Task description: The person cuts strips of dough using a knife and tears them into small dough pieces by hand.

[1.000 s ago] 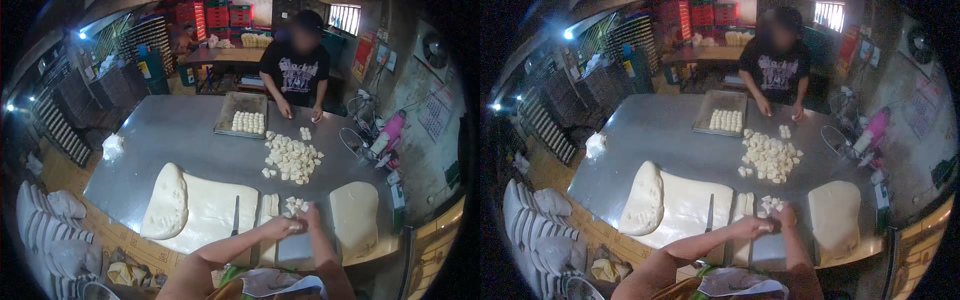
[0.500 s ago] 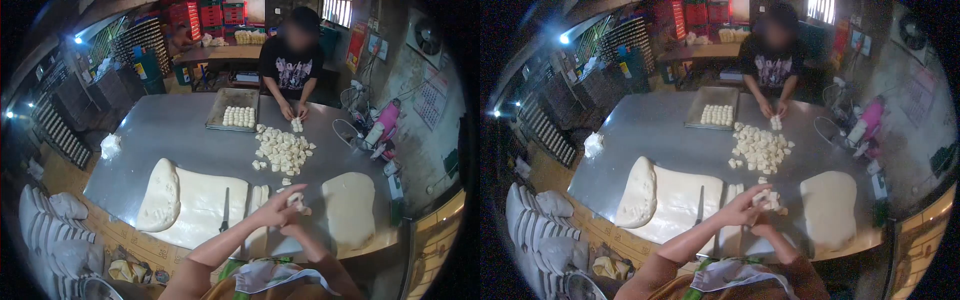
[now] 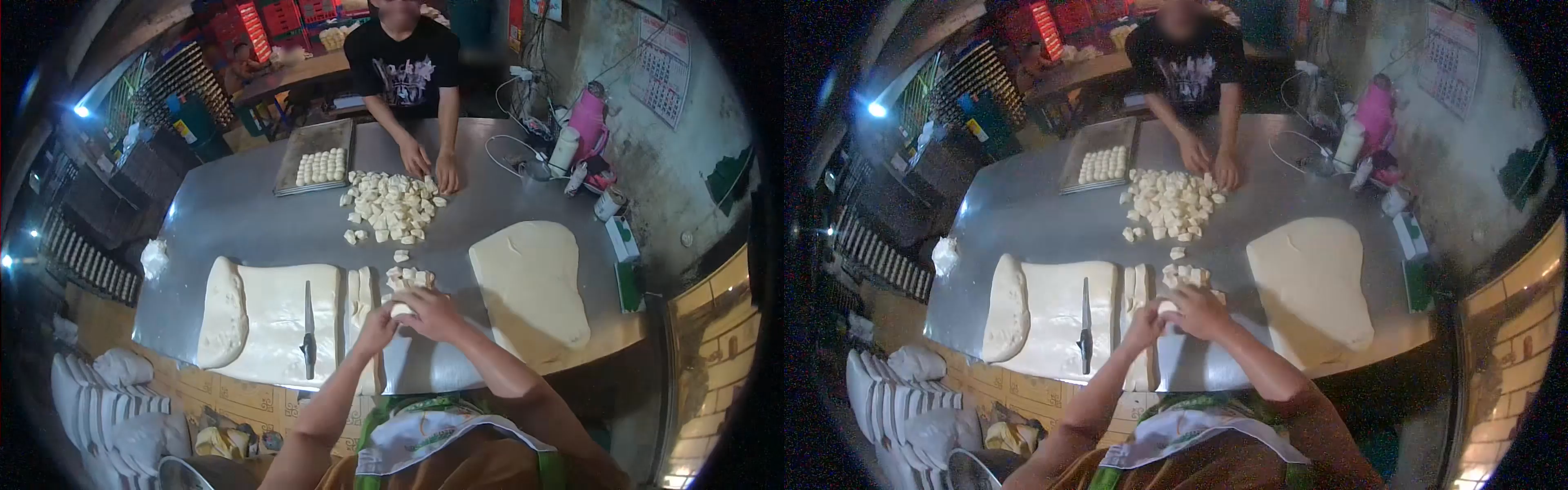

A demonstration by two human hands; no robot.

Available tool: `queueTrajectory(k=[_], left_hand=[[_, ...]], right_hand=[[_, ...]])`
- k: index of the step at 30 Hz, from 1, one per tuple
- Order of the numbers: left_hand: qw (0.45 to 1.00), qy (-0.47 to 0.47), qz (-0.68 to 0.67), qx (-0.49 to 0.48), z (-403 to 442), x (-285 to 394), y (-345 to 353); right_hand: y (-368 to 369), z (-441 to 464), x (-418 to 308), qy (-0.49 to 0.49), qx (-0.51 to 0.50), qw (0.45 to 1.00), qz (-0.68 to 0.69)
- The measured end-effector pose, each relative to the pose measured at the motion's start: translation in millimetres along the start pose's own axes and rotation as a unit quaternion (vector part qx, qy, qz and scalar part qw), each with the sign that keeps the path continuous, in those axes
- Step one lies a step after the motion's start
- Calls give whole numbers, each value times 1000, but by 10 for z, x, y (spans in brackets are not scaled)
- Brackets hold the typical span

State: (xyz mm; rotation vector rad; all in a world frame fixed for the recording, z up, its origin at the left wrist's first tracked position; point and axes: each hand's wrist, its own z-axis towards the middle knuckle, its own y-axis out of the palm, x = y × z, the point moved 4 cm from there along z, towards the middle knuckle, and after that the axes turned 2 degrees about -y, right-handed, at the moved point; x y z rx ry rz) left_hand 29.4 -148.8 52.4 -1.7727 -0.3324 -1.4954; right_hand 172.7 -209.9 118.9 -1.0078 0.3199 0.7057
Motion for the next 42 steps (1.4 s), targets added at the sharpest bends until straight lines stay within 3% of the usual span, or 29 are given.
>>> queueTrajectory(k=[3, 5, 7, 9, 10, 11, 12, 13, 14, 15, 17, 18, 20, 21, 22, 24, 25, 26, 28, 29, 30, 32, 33, 34, 36, 37, 40, 42], left_hand=[[999, 3, 49, 16, -120, 105, 98], [997, -33, -64, 16, -141, 47, 140], [992, -41, -117, 17, -93, 76, 130], [995, -41, 67, -65, -94, 151, 260], [981, -40, 157, -105, -118, 153, 292], [981, -33, 157, -107, -99, 142, 249], [984, 54, 139, -98, -75, 186, 214], [980, 134, 115, -93, -152, 196, 199], [970, 208, 88, -85, -253, 202, 173], [970, 211, 85, -82, -179, 128, 115], [995, 75, -62, -16, -22, -116, -50], [993, 27, -114, 5, 7, -178, -99], [973, 204, 2, 105, 185, 172, -211], [962, 241, 29, 123, 158, 208, -230], [948, 277, 56, 143, 125, 237, -247], [994, 110, 4, 13, 241, 51, -280], [998, 25, -23, -52, 269, -27, -246], [998, 26, -25, -50, 267, -1, -214], [984, 24, 127, -125, 154, 67, -9], [966, 23, 204, -157, 117, 120, 44], [966, 25, 207, -151, 123, 195, 34], [986, 63, 69, -141, -24, 430, 6], [989, 82, 3, -126, -65, 498, -33], [991, 80, 11, -107, -9, 389, -25], [988, 139, 58, 26, 131, -79, 8], [977, 172, 82, 91, 192, -139, -15], [977, 173, 70, 98, 248, 321, -14], [980, 164, 59, 101, 179, 310, 160]], right_hand=[[114, -205, 132, 30, 26, 995, 87], [150, -356, 89, 41, 27, 991, 126], [203, -394, 104, 139, 40, 985, 96], [254, -378, 133, 191, 51, 977, 81], [320, -391, 263, 257, -26, 966, 20], [347, -379, 432, 318, -100, 942, -44], [359, -395, 591, 378, -169, 904, -109], [392, -476, 619, 386, -168, 900, -112], [398, -547, 579, 341, -106, 920, -162], [380, -527, 578, 282, -41, 934, -214], [423, -510, 413, 230, 17, 937, -261], [530, -486, 355, 228, -38, 959, -163], [592, -285, 208, 213, -136, 967, 33], [581, -257, 105, 225, -136, 964, 34], [519, -163, -2, 243, -68, 961, 116], [397, 0, -76, 257, 71, 926, 268], [426, -21, -3, 257, 71, 926, 266], [473, -85, 178, 274, 58, 945, 168], [521, -236, 503, 298, 28, 954, -29], [483, -277, 629, 292, 25, 956, -28], [421, -333, 815, 333, -17, 941, -59], [368, -495, 978, 419, -106, 895, -112], [394, -498, 994, 408, -109, 900, -106], [321, -382, 870, 323, -43, 940, -96], [224, -327, 509, 153, 93, 982, -58], [211, -313, 437, 138, 92, 985, -49], [253, -389, 298, 164, -52, 981, 90], [153, -402, 191, 153, -22, 984, 92]])
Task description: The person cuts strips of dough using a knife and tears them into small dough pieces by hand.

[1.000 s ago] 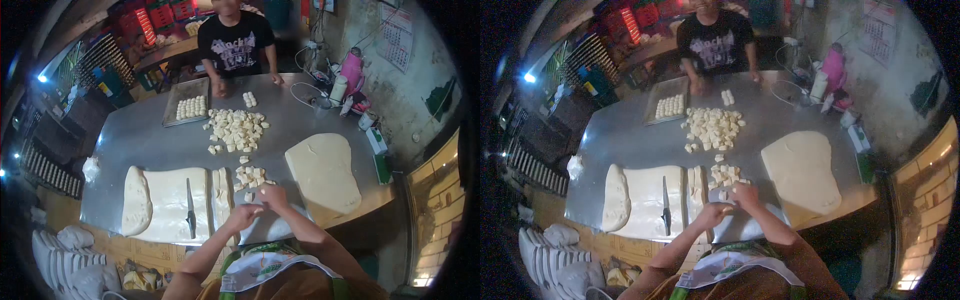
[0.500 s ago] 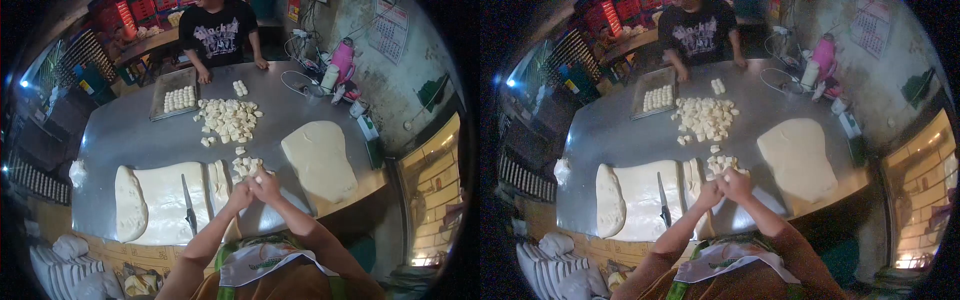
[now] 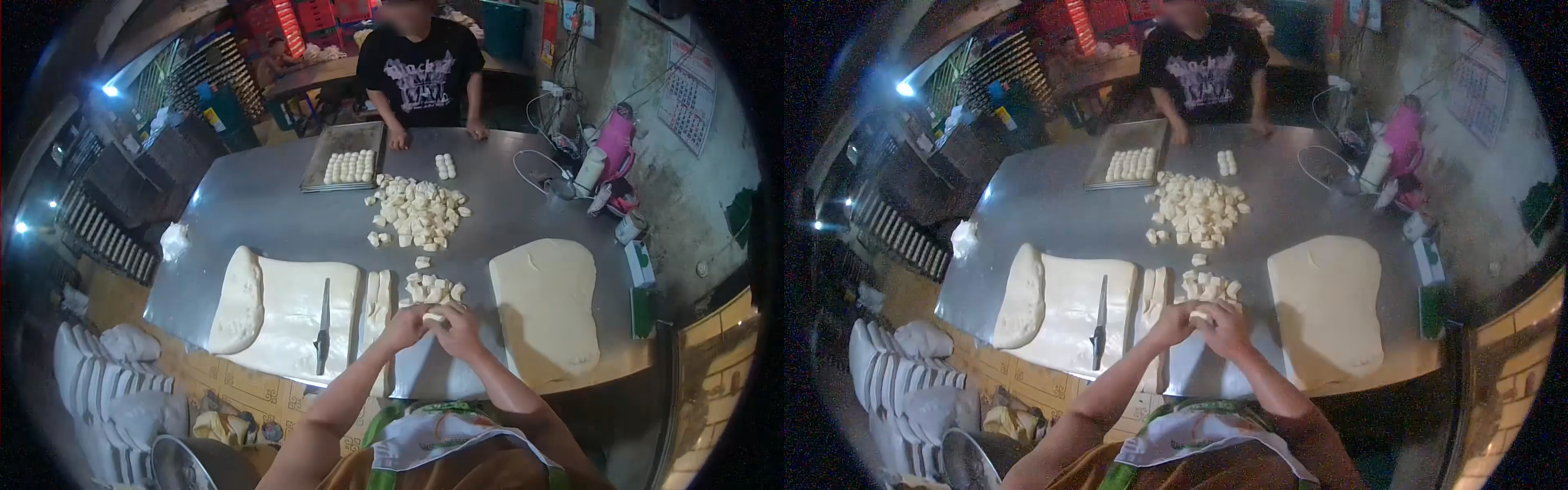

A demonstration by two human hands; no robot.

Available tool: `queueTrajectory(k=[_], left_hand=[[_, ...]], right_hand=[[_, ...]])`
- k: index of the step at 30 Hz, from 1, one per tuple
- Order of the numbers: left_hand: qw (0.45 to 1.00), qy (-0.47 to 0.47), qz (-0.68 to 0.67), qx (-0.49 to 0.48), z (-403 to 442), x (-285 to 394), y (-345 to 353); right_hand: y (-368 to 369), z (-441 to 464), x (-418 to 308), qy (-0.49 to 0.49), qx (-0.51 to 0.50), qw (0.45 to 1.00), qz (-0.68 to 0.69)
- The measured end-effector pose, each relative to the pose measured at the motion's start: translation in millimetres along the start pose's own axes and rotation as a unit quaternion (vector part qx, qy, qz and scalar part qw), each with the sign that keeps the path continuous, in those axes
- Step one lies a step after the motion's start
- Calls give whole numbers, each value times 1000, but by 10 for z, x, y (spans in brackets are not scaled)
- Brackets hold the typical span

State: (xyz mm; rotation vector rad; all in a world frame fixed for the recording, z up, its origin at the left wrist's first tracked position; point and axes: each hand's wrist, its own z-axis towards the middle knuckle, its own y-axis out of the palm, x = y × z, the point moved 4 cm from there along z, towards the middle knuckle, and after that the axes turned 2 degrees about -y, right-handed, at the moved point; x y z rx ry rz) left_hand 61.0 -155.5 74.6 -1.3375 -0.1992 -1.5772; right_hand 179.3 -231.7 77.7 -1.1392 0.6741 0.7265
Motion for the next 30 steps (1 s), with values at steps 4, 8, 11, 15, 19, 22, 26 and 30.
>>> queueTrajectory(k=[4, 8, 11, 15, 19, 22, 26, 30], left_hand=[[983, -139, 26, -114, -241, -450, 480], [971, 21, 76, -227, -216, 388, 449], [984, -132, -16, -121, -92, 221, 301], [998, 38, 52, 5, -3, 253, 114], [985, -65, -34, -156, 91, -220, -5], [974, -80, 78, -199, 19, -362, 118], [960, -34, -15, -276, -135, 136, -10], [941, -149, -94, -288, 48, -256, -193]], right_hand=[[-228, 94, 229, 44, 34, 997, -49], [-323, -19, 798, 148, -30, 978, -142], [-368, -13, 718, 70, 20, 988, -138], [-201, 0, 312, 37, -8, 998, 44], [-1, 20, 63, -12, 84, 993, 87], [120, 51, 206, 51, 150, 987, -29], [224, 76, 687, 121, 96, 965, -212], [48, -164, 720, 189, 57, 968, -153]])
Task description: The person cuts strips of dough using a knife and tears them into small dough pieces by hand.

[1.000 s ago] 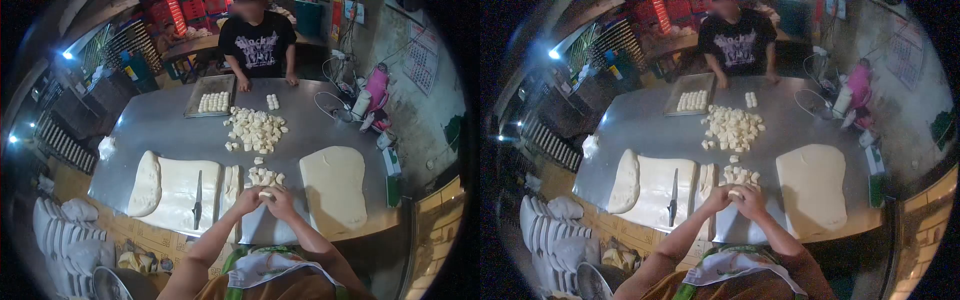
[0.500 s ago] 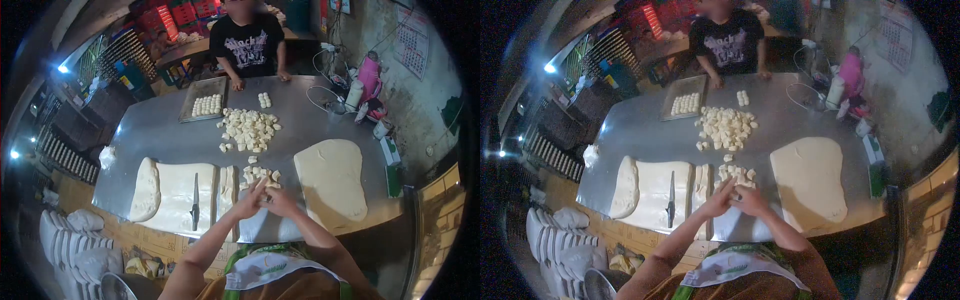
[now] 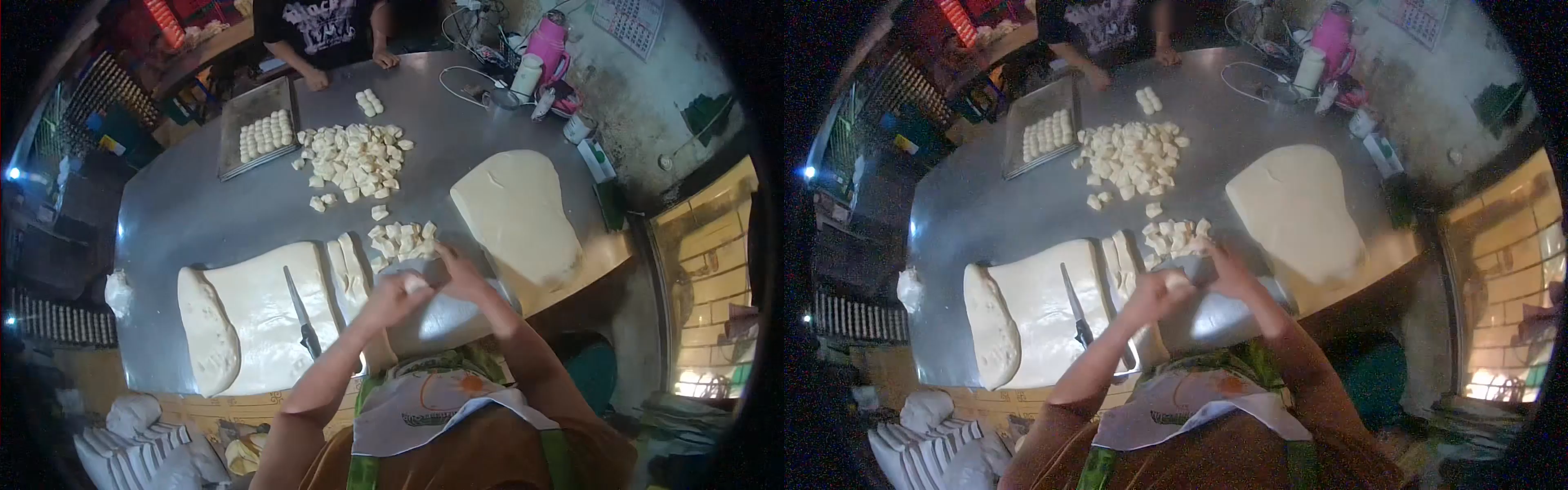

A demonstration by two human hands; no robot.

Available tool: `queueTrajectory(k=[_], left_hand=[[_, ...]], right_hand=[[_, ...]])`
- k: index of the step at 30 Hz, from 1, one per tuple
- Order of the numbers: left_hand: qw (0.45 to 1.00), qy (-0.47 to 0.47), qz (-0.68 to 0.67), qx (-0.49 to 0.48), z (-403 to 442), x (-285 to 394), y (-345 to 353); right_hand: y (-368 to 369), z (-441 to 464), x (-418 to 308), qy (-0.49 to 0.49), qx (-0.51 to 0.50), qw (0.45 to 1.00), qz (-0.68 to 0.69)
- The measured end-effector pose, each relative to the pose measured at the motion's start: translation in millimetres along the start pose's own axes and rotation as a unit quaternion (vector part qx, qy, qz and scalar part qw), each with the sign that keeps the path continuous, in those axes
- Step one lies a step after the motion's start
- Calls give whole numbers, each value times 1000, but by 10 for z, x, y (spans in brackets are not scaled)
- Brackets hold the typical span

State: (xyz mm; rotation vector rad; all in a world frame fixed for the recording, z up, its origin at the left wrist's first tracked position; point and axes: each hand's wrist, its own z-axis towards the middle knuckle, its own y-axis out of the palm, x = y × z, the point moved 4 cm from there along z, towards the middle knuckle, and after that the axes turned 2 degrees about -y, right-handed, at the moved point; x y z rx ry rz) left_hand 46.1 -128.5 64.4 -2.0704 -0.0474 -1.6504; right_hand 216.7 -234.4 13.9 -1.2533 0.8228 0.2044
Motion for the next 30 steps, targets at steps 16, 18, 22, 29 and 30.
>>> queueTrajectory(k=[16, 18, 22, 29, 30], left_hand=[[965, 52, 253, 45, 1605, -1209, -382], [963, 80, 257, -3, 1758, -943, -498], [997, 40, 56, 34, 2007, -40, -815], [936, -107, 323, -85, 1218, -757, -265], [913, -99, 379, -116, 982, -1112, 10]], right_hand=[[486, 793, 146, 31, 47, 997, -59], [585, 1151, 286, 61, -9, 998, 18], [187, 1805, 457, 63, 99, 990, 82], [-298, 2115, 445, -51, 181, 941, 283], [-188, 2015, 541, -33, 97, 932, 348]])
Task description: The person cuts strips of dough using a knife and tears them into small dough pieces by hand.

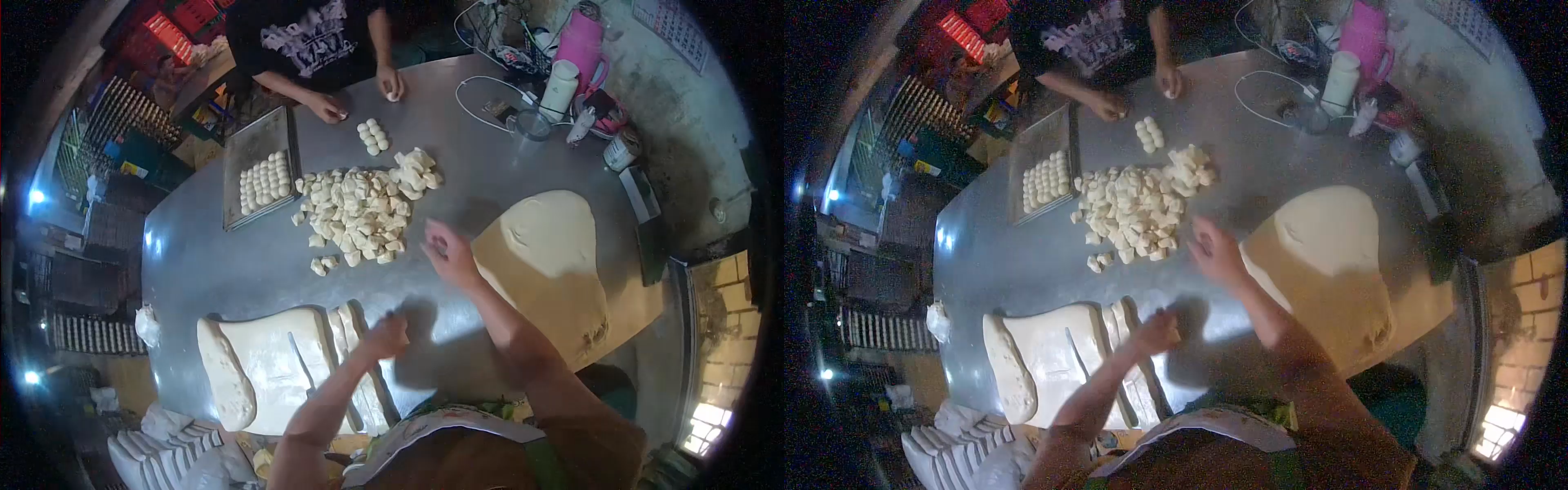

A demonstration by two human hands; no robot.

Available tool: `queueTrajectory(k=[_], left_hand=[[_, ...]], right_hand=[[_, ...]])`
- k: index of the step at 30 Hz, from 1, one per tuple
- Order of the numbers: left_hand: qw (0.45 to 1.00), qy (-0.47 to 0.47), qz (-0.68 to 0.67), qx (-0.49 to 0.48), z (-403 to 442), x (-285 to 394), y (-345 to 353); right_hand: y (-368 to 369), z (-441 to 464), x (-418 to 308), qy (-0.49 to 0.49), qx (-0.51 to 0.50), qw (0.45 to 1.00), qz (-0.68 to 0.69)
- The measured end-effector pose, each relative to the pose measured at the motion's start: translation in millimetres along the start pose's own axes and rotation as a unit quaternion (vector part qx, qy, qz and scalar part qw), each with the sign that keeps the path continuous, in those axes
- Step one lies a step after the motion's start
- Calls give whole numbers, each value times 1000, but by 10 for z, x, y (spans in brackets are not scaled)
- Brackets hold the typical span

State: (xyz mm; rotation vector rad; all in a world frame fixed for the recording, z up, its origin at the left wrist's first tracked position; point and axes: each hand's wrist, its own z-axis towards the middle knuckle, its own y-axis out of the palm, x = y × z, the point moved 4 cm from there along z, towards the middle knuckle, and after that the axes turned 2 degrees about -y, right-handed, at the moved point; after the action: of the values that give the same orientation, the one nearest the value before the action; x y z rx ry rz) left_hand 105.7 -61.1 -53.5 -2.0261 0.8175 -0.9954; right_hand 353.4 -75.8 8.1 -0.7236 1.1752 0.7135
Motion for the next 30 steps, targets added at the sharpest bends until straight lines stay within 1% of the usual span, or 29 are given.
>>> queueTrajectory(k=[1, 2, 4, 5, 6, 7, 8, 9, 10, 11, 12, 13, 14, 16, 17, 18, 19, 22, 23, 24, 26, 27, 29, 30], left_hand=[[998, 2, 63, 11, -47, -65, 408], [998, 2, 61, 11, -62, -60, 411], [990, 14, -135, 47, -17, -80, 248], [966, 24, -227, 121, -37, -19, 36], [930, 48, -311, 192, -70, 47, -179], [896, 23, -373, 241, -207, 234, -519], [853, 4, -432, 293, -356, 434, -870], [831, -56, -484, 270, -499, 474, -994], [825, -62, -490, 275, -626, 361, -841], [839, -43, -483, 246, -701, 270, -554], [852, -19, -475, 218, -757, 202, -274], [865, 7, -464, 190, -837, 188, -108], [862, 9, -468, 193, -1045, 190, -71], [893, -52, -405, 190, -1563, 88, -21], [891, -53, -408, 191, -1747, 38, -42], [871, -104, -440, 192, -1933, -53, -38], [847, -155, -471, 194, -2103, -154, 0], [827, -182, -494, 197, -2335, -594, 269], [818, -192, -502, 206, -2359, -731, 268], [817, -183, -496, 231, -2384, -819, 236], [819, -104, -463, 324, -2412, -907, 116], [813, -94, -453, 353, -2403, -966, 42], [775, -73, -566, 272, -2320, -944, -3], [770, -66, -567, 284, -2290, -888, -142]], right_hand=[[-48, -189, 95, 18, 12, 1000, -21], [-94, -435, 177, 37, 21, 998, -42], [-166, -991, 245, 87, 13, 992, -88], [-198, -1243, 255, 91, 1, 992, -92], [-196, -1491, 252, 80, -26, 988, -133], [-120, -1725, 229, 69, -59, 981, -171], [2, -1925, 167, 77, -83, 979, -170], [113, -2024, 48, 105, -89, 979, -153], [195, -2044, -77, 129, -87, 978, -141], [256, -2080, -172, 155, -82, 976, -132], [363, -2068, -251, 154, -88, 974, -139], [537, -1999, -355, 112, -94, 981, -130], [722, -1937, -443, 72, -98, 985, -121], [1118, -1796, -527, 47, -138, 974, -171], [1360, -1689, -581, 49, -176, 971, -155], [1594, -1655, -638, 52, -215, 965, -139], [1783, -1713, -654, 52, -219, 964, -140], [2243, -1697, -682, -42, -216, 926, -308], [2318, -1687, -687, 33, -267, 913, -306], [2383, -1697, -721, 96, -316, 894, -303], [2420, -1792, -701, 29, -293, 940, -172], [2422, -1819, -818, 15, -295, 943, -151], [2427, -1820, -1094, -11, -303, 943, -138], [2431, -1835, -1175, -3, -314, 945, -95]])
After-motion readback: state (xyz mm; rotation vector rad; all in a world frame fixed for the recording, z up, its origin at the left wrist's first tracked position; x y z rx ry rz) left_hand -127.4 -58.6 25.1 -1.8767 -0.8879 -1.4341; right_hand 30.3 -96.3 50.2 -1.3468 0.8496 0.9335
